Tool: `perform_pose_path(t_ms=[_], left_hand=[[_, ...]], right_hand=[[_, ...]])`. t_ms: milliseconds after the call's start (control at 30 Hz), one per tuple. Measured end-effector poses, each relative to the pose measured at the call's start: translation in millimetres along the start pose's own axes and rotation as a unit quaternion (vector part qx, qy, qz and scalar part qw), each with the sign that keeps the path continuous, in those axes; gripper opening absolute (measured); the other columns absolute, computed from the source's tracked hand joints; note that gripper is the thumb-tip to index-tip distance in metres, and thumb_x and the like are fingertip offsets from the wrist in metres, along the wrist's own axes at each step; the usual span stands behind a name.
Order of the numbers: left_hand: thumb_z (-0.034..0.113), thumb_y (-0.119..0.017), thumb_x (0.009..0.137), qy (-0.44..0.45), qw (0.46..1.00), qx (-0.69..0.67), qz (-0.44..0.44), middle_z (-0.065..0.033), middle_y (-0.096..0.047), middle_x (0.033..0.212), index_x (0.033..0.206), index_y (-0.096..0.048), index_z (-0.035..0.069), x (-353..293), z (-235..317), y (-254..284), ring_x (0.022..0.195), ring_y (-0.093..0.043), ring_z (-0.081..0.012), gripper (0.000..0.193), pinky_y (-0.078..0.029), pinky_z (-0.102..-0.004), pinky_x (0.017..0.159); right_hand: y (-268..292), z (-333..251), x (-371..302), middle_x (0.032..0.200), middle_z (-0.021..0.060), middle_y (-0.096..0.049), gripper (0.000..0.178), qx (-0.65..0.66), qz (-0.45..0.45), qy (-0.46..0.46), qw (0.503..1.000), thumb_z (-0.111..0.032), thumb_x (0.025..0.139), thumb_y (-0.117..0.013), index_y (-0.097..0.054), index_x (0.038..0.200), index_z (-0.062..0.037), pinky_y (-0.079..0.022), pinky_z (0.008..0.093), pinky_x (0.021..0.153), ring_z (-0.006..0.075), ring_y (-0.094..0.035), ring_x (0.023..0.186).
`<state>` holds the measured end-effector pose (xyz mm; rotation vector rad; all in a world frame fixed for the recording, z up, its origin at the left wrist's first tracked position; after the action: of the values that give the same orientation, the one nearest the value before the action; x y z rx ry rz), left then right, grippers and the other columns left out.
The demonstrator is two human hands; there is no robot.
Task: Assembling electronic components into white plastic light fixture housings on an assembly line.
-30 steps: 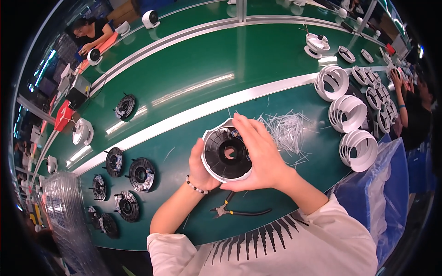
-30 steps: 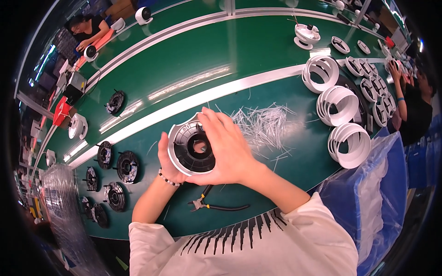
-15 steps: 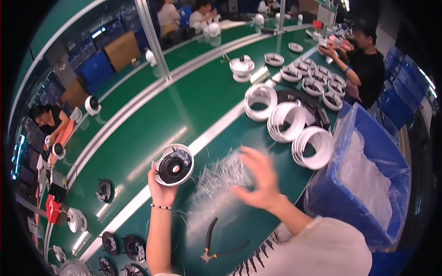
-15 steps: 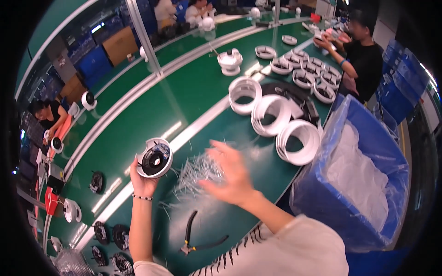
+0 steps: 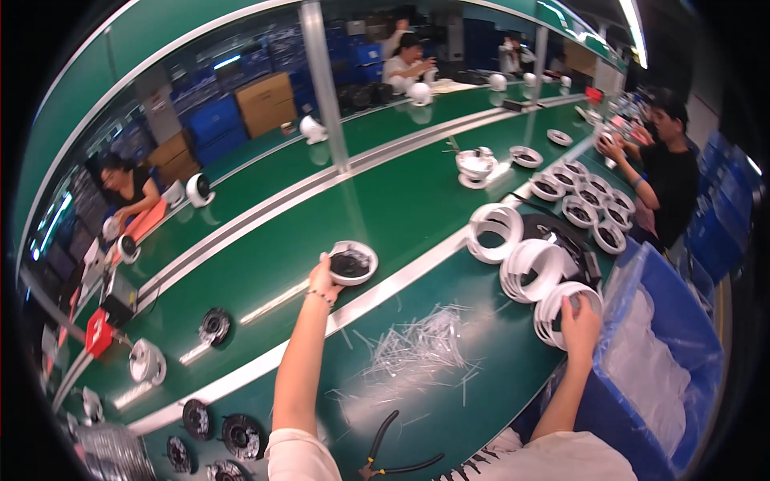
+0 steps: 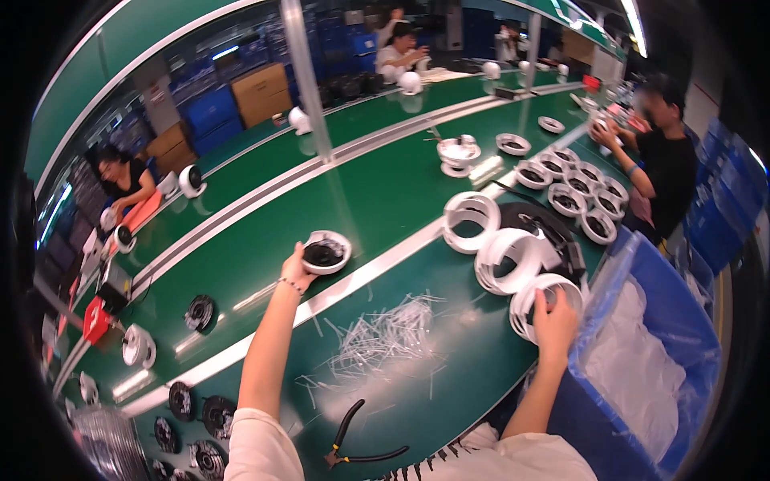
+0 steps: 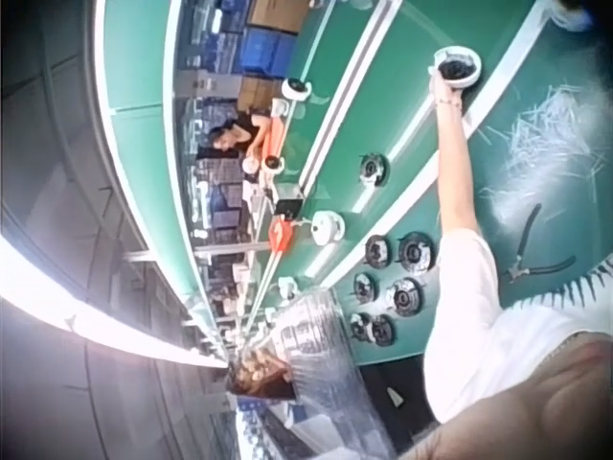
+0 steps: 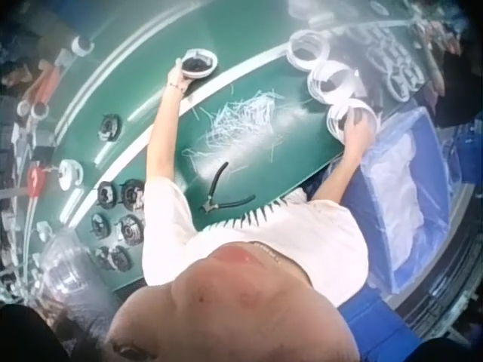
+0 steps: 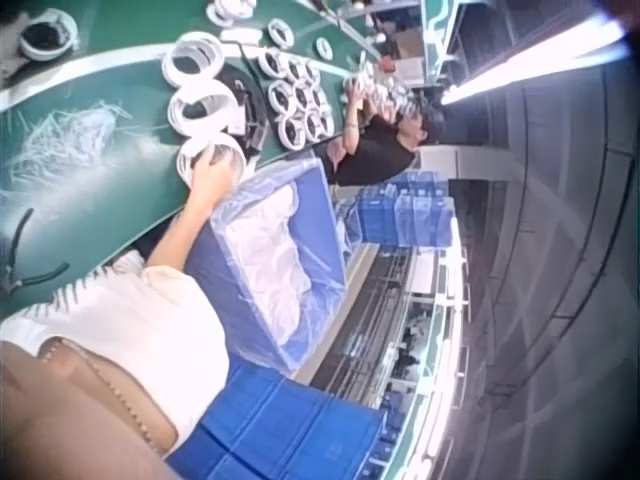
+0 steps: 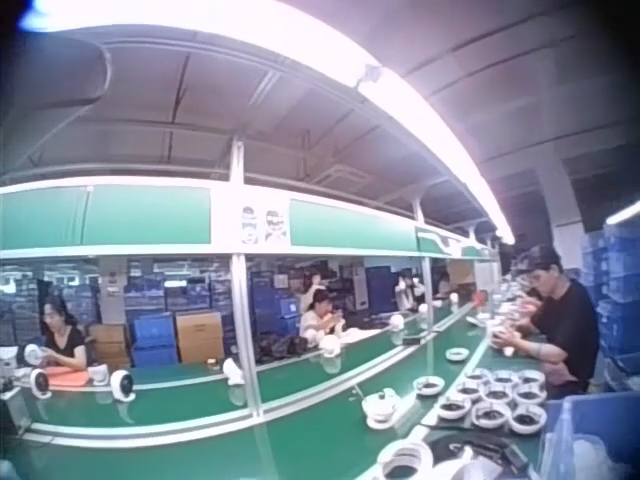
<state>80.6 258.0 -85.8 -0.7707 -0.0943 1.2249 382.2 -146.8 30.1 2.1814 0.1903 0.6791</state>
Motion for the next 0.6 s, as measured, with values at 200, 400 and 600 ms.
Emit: perform_pose_path(t_ms=[200,400,600], left_hand=[[0.026,-0.062,0.076,-0.224,0.914,0.302,0.153,-0.0173,-0.053,0.110,0.116,-0.044,-0.003,-22,27,4,0.099,-0.053,-0.0236,0.053,-0.042,-0.0306,0.084],[0.021,-0.059,0.075,-0.392,0.774,0.414,0.275,-0.0123,-0.060,0.096,0.097,-0.057,0.003,-64,109,80,0.089,-0.057,-0.0265,0.028,-0.043,-0.0327,0.080],[0.016,-0.058,0.071,-0.322,0.587,0.624,0.403,-0.0112,-0.052,0.106,0.098,-0.054,0.006,-92,159,159,0.110,-0.042,-0.0264,0.029,-0.035,-0.0407,0.090]], right_hand=[[-21,34,26,0.054,0.0222,-0.048,0.050,0.036,-0.022,0.027,0.999,-0.038,0.083,-0.047,-0.054,0.062,0.0068,-0.032,0.0430,0.051,0.0314,-0.046,0.048],[-33,38,41,0.054,0.0206,-0.050,0.047,-0.006,-0.011,0.078,0.997,-0.035,0.079,-0.053,-0.052,0.061,0.0090,-0.037,0.0386,0.052,0.0281,-0.048,0.050],[-20,66,57,0.045,0.0132,-0.038,0.045,-0.016,-0.052,0.127,0.990,-0.029,0.076,-0.058,-0.041,0.053,0.0051,-0.029,0.0382,0.045,0.0167,-0.032,0.044]])
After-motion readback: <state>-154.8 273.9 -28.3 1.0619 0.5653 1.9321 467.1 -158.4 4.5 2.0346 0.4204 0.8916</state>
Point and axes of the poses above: each hand's wrist, its own x-axis towards the middle knuckle, its own y-axis out of the back of the hand, z = x × y, the point moved 3 cm from there along x, towards the middle knuckle
